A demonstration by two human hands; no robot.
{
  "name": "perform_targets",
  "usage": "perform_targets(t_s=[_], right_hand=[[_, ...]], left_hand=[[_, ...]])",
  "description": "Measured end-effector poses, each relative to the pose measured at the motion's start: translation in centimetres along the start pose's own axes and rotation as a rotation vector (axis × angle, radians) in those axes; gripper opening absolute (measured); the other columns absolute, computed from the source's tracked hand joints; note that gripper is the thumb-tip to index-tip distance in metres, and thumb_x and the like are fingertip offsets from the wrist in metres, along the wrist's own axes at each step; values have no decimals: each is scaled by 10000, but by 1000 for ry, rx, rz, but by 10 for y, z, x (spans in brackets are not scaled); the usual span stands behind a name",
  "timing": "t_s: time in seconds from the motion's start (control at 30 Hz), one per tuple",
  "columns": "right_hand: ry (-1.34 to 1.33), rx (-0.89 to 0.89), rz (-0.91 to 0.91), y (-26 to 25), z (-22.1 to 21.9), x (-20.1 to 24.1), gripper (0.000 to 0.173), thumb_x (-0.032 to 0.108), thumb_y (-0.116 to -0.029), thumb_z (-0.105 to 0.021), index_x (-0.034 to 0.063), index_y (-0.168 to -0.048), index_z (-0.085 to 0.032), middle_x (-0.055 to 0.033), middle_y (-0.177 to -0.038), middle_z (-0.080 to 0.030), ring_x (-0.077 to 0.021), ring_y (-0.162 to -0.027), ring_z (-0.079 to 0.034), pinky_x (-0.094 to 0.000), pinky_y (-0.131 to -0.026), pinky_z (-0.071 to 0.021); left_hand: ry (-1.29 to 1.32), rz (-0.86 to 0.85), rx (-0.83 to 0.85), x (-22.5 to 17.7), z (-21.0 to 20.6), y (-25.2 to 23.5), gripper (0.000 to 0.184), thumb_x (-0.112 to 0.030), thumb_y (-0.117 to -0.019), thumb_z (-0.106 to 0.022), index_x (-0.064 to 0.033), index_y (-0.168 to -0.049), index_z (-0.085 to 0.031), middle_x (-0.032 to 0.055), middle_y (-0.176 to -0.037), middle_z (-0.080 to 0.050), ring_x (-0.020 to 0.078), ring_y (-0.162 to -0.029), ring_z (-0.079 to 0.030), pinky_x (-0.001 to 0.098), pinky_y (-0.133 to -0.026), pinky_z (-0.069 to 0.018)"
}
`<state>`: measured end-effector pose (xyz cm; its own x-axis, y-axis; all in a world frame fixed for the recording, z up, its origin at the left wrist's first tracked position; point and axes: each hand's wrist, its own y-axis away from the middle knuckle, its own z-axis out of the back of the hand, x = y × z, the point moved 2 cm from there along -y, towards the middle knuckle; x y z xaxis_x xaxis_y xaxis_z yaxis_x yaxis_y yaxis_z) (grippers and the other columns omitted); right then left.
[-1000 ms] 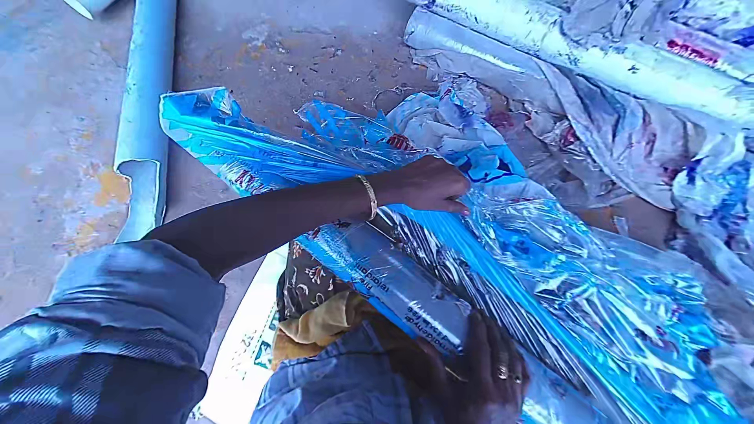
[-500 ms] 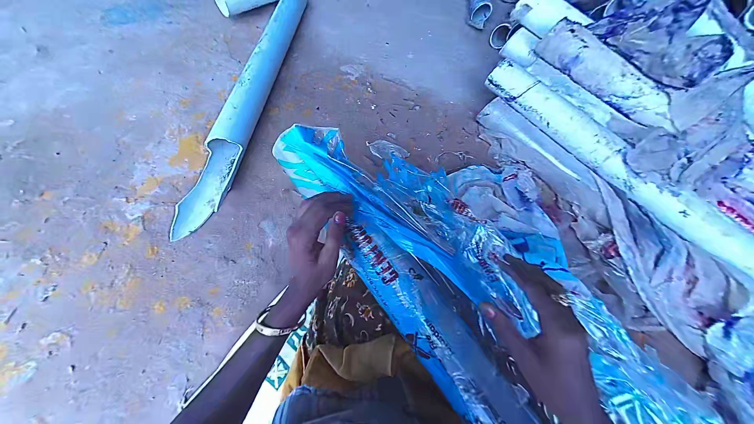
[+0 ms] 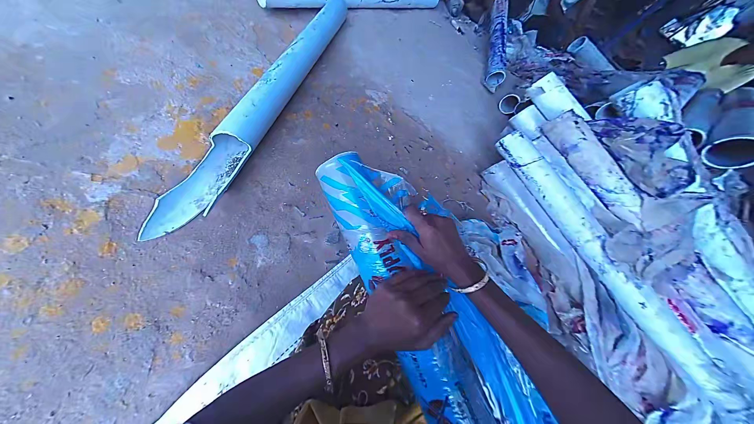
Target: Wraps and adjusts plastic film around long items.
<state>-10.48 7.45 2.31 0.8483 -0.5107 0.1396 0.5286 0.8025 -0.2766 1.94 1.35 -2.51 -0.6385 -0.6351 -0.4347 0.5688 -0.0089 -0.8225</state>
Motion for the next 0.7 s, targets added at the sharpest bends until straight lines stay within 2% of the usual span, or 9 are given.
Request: perform_targets(t_s=[0.1, 0.27, 0.47, 0.53, 0.57, 0.6, 0.63, 0.67, 0.7], right_hand=[[168, -118, 140, 5, -10, -22, 508, 449, -983, -563, -16, -799, -654, -106, -508, -514, -284, -427, -573, -390, -387, -413], [173, -163, 192, -1, -31, -40, 375, 317, -995, -586, 1, -807, -656, -113, -545, -526, -275, -441, -570, -380, -381, -406], [172, -108, 35, 9, -53, -78, 406, 314, -993, -586, -31, -787, -645, -164, -562, -558, -350, -468, -603, -458, -402, -426], [-35, 7, -119, 4, -48, -84, 425, 325, -1017, -544, -48, -848, -658, -148, -606, -574, -311, -550, -611, -456, -513, -465], [-271, 104, -273, -1, -38, -90, 399, 267, -1064, -464, -71, -960, -648, -117, -720, -580, -223, -672, -568, -398, -653, -460], [-563, 140, -448, -3, -27, -97, 464, 233, -1115, -260, -66, -1064, -611, -60, -823, -583, -108, -758, -542, -279, -753, -458], [-835, 71, -611, -5, -17, -108, 625, 380, -1104, -46, 36, -1062, -567, 28, -778, -598, -28, -684, -574, -192, -684, -498], [-998, -38, -709, -9, -2, -123, 743, 551, -1050, 27, 103, -1059, -567, 47, -719, -640, -49, -603, -630, -214, -590, -549], [-1022, -115, -774, -15, 17, -136, 764, 609, -1032, 35, 146, -1081, -570, 45, -754, -673, -83, -617, -667, -262, -572, -578]], left_hand=[[-69, 19, 172, -5, -9, 6, 434, -342, -1017, -465, -60, -877, -764, 93, -1083, -782, 222, -1095, -726, 336, -1026, -499], [-84, 49, 83, -4, -3, 24, 402, -244, -1036, -417, -68, -971, -773, 68, -1047, -784, 191, -1102, -703, 307, -1079, -425], [-5, 102, 13, -9, 2, 50, 348, -167, -1059, -398, -64, -1060, -730, 79, -1156, -753, 186, -1226, -630, 309, -1168, -318], [-25, 68, -22, -6, -1, 47, 354, -165, -1052, -393, -70, -1033, -733, 77, -1126, -758, 184, -1198, -643, 303, -1158, -331], [-38, 47, -39, -5, -3, 45, 364, -173, -1049, -386, -72, -1021, -735, 77, -1111, -761, 184, -1185, -649, 302, -1153, -337], [-48, 36, -54, -6, -5, 44, 371, -184, -1043, -382, -75, -1008, -735, 75, -1096, -762, 183, -1173, -653, 300, -1147, -342], [-52, 33, -65, -9, -5, 44, 376, -195, -1035, -378, -81, -994, -734, 70, -1084, -763, 179, -1166, -654, 298, -1142, -343], [-57, 35, -75, -10, -5, 43, 379, -206, -1031, -374, -89, -984, -732, 62, -1077, -763, 171, -1162, -652, 294, -1140, -340], [-59, 40, -84, -12, -5, 42, 382, -213, -1028, -375, -95, -981, -735, 55, -1074, -764, 166, -1163, -650, 291, -1136, -341]])
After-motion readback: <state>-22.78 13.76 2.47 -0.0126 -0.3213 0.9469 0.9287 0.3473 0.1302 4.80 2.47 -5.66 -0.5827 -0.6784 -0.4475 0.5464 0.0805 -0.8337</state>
